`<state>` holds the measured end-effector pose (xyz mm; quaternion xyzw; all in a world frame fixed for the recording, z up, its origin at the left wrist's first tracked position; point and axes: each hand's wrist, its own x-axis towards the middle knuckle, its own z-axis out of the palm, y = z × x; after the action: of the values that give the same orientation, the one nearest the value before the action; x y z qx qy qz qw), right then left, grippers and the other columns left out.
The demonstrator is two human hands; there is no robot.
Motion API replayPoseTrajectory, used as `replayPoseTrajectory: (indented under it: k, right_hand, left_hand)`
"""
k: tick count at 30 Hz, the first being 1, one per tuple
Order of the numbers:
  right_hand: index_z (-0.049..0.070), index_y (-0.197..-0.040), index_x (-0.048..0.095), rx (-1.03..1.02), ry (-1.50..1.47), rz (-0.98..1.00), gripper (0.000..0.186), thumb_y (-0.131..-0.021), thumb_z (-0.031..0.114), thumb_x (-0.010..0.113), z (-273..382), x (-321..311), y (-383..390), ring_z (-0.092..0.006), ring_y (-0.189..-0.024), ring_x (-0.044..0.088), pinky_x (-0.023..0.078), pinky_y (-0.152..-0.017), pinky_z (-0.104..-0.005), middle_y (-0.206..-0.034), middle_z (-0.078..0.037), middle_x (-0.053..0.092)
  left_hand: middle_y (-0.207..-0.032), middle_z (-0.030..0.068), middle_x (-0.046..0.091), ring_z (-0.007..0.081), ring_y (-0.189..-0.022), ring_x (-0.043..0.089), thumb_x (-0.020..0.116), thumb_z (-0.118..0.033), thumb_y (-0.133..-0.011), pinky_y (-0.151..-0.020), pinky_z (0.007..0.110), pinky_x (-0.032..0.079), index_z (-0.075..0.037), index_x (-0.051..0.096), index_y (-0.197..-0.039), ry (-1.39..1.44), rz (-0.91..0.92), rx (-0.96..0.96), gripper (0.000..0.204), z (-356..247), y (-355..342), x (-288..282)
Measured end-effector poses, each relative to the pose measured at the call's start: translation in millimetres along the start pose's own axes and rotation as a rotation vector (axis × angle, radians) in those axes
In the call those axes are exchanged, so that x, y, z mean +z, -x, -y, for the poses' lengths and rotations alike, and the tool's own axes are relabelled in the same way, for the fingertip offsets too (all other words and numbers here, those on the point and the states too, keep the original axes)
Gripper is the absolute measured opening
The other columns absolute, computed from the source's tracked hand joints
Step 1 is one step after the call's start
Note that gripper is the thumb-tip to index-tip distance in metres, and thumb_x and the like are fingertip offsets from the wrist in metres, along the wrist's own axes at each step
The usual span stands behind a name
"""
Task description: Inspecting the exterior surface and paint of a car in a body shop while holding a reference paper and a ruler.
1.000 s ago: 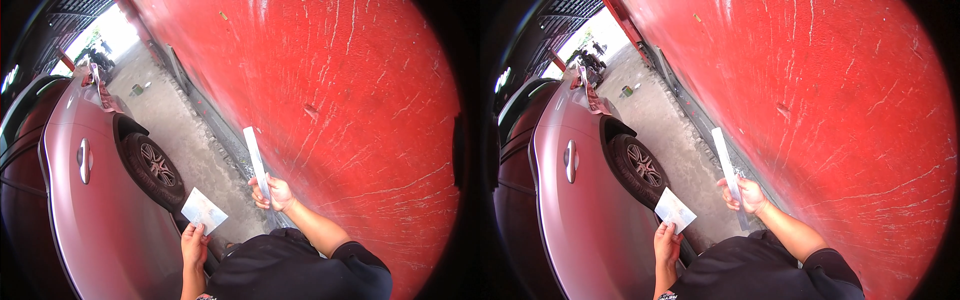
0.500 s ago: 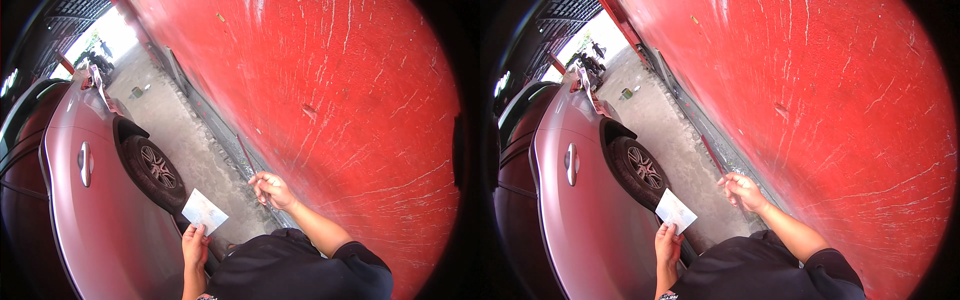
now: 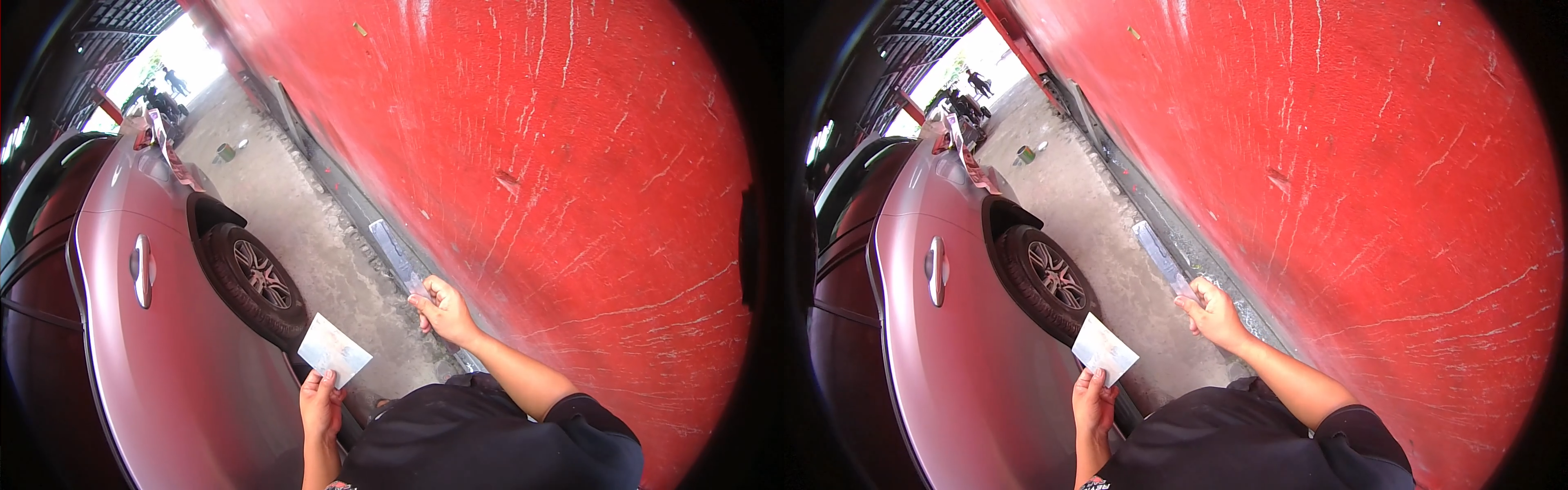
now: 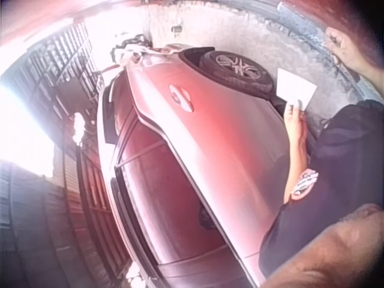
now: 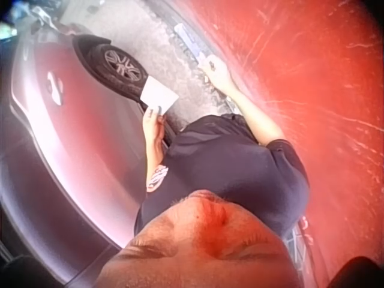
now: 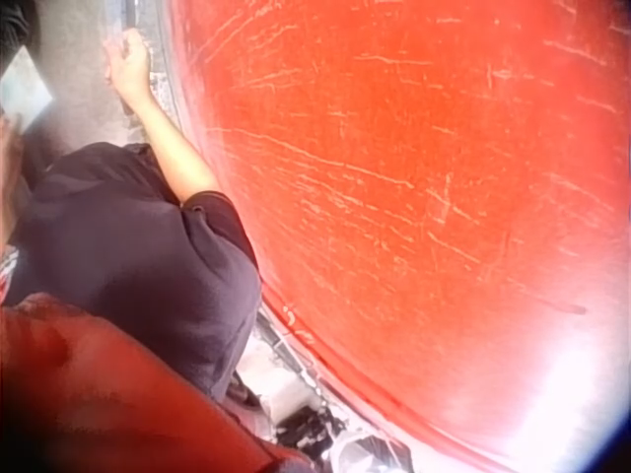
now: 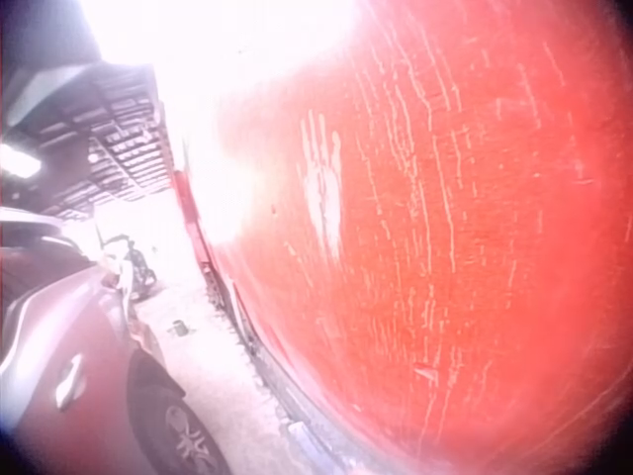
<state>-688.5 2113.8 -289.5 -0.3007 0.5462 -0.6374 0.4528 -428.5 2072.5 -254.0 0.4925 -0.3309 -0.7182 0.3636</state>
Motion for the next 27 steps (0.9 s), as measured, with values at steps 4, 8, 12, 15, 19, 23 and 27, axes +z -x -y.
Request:
replayPoseTrajectory:
  k: [4, 8, 12, 15, 19, 23, 27]
  right_hand:
    - [0.004, -0.083, 0.045, 0.029, -0.048, -0.002, 0.016, -0.09, 0.013, 0.056, -1.8, 0.4, -0.7, -0.0064, -0.053, 0.053, 0.047, -0.046, -0.0243, -0.064, 0.0, 0.05]
    - [0.001, -0.086, 0.054, -0.044, -0.211, -0.058, 0.012, -0.088, 0.012, 0.059, -20.6, 3.8, -8.4, -0.007, -0.06, 0.054, 0.048, -0.055, -0.0254, -0.07, -0.002, 0.055]
    - [0.0, -0.087, 0.065, 0.009, -0.239, -0.115, 0.011, -0.083, 0.01, 0.064, -22.5, 19.3, -12.5, -0.0082, -0.066, 0.054, 0.044, -0.064, -0.024, -0.076, -0.003, 0.061]
    - [-0.001, -0.081, 0.067, 0.09, -0.298, -0.025, 0.011, -0.08, 0.01, 0.068, -18.7, 34.2, -10.3, -0.0084, -0.067, 0.054, 0.042, -0.063, -0.0236, -0.071, -0.003, 0.062]
    - [-0.001, -0.075, 0.066, 0.131, -0.132, 0.063, 0.012, -0.077, 0.01, 0.071, -25.2, 48.6, -8.8, -0.0084, -0.064, 0.053, 0.043, -0.062, -0.0238, -0.069, -0.002, 0.061]
    - [0.001, -0.075, 0.068, 0.163, -0.238, 0.116, 0.011, -0.078, 0.012, 0.069, -22.4, 63.4, -1.8, -0.0065, -0.068, 0.056, 0.043, -0.06, -0.0228, -0.073, -0.003, 0.064]
    - [0.002, -0.077, 0.068, 0.284, -0.27, 0.11, 0.014, -0.079, 0.016, 0.069, -21.8, 68.8, -0.3, -0.0063, -0.071, 0.054, 0.041, -0.062, -0.0232, -0.075, -0.002, 0.064]
  left_hand:
    - [-0.063, -0.008, 0.053, 0.0012, -0.047, 0.044, 0.06, -0.011, -0.087, -0.054, 0.021, 0.042, -0.012, 0.057, -0.086, 0.0, -0.011, -0.008, 0.003, -0.7, -1.3, -0.9]
    - [-0.084, -0.0021, 0.061, 0.0065, -0.07, 0.055, 0.06, -0.015, -0.087, -0.067, 0.026, 0.045, -0.011, 0.058, -0.094, 0.114, 0.117, -0.01, 0.009, -0.6, -2.9, 2.2]
    - [-0.106, 0.0074, 0.061, 0.0177, -0.096, 0.056, 0.059, -0.024, -0.088, -0.085, 0.038, 0.043, -0.005, 0.055, -0.108, 0.229, 0.257, 0.088, 0.028, 6.5, -14.2, 4.2]
    - [-0.122, 0.0138, 0.055, 0.0221, -0.11, 0.053, 0.06, -0.025, -0.087, -0.095, 0.042, 0.038, 0.0, 0.052, -0.116, 0.004, 0.378, 0.141, 0.039, -2.9, -23.9, 19.4]
    - [-0.128, 0.0167, 0.05, 0.0295, -0.118, 0.047, 0.061, -0.024, -0.086, -0.1, 0.045, 0.035, 0.006, 0.049, -0.12, -0.061, 0.524, -0.04, 0.046, -14.4, -35.7, 26.8]
    - [-0.118, 0.0158, 0.056, 0.0324, -0.11, 0.054, 0.062, -0.023, -0.085, -0.097, 0.046, 0.038, 0.006, 0.05, -0.119, -0.079, 0.621, -0.188, 0.046, -16.6, -48.5, 21.8]
    - [-0.115, 0.014, 0.058, 0.0317, -0.104, 0.057, 0.064, -0.022, -0.084, -0.094, 0.047, 0.041, 0.004, 0.052, -0.118, -0.087, 0.631, -0.179, 0.045, -11.5, -53.7, 13.2]
